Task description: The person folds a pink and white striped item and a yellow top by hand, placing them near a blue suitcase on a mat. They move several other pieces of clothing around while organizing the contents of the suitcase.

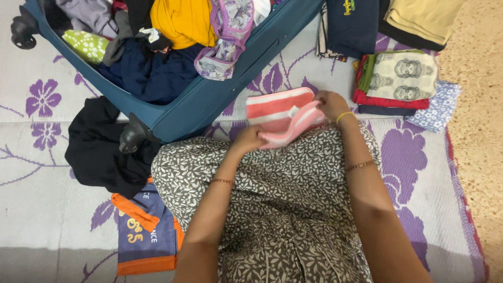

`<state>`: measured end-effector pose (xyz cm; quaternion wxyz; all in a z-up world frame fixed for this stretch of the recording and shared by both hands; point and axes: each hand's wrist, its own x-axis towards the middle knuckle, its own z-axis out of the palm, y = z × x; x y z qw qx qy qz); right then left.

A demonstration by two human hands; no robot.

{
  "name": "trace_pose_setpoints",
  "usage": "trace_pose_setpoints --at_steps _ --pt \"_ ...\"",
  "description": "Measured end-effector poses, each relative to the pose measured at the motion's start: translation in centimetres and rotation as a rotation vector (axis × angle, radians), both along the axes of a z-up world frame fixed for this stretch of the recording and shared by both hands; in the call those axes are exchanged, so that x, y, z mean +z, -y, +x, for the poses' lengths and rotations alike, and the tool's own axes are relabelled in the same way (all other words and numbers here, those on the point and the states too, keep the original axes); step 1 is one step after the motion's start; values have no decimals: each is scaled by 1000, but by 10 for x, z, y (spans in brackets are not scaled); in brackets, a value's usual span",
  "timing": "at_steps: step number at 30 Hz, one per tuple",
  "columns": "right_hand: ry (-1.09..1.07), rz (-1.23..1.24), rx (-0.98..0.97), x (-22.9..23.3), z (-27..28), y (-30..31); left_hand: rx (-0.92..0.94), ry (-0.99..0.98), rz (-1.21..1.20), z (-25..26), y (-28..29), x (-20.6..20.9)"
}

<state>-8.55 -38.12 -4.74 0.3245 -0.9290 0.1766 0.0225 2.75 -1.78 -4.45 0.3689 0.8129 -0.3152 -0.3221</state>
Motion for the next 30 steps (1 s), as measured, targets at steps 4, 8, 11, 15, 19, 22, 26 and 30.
trace_pose_setpoints --at_steps 4,8,11,15,19,22,26,30 --pt "1 48 -129 -41 31 25 395 -33 -132 33 27 -41" --pt "14 85 -155 -54 39 34 614 -395 -422 53 44 -73" --pt "-96 104 -136 -63 43 33 521 -218 -295 54 57 -87" --pt "-215 13 -76 -82 42 31 32 50 -153 29 61 -85" --pt "-282 -48 -74 -99 46 36 -458 119 113 -16 62 -40" --pt "-289 -101 -92 -109 46 38 -441 167 88 -24 65 -23" --pt "-227 -72 -145 -112 45 37 -124 -51 -36 12 72 -40" --pt "-246 -87 -197 -104 51 34 490 116 -167 46 64 -76"
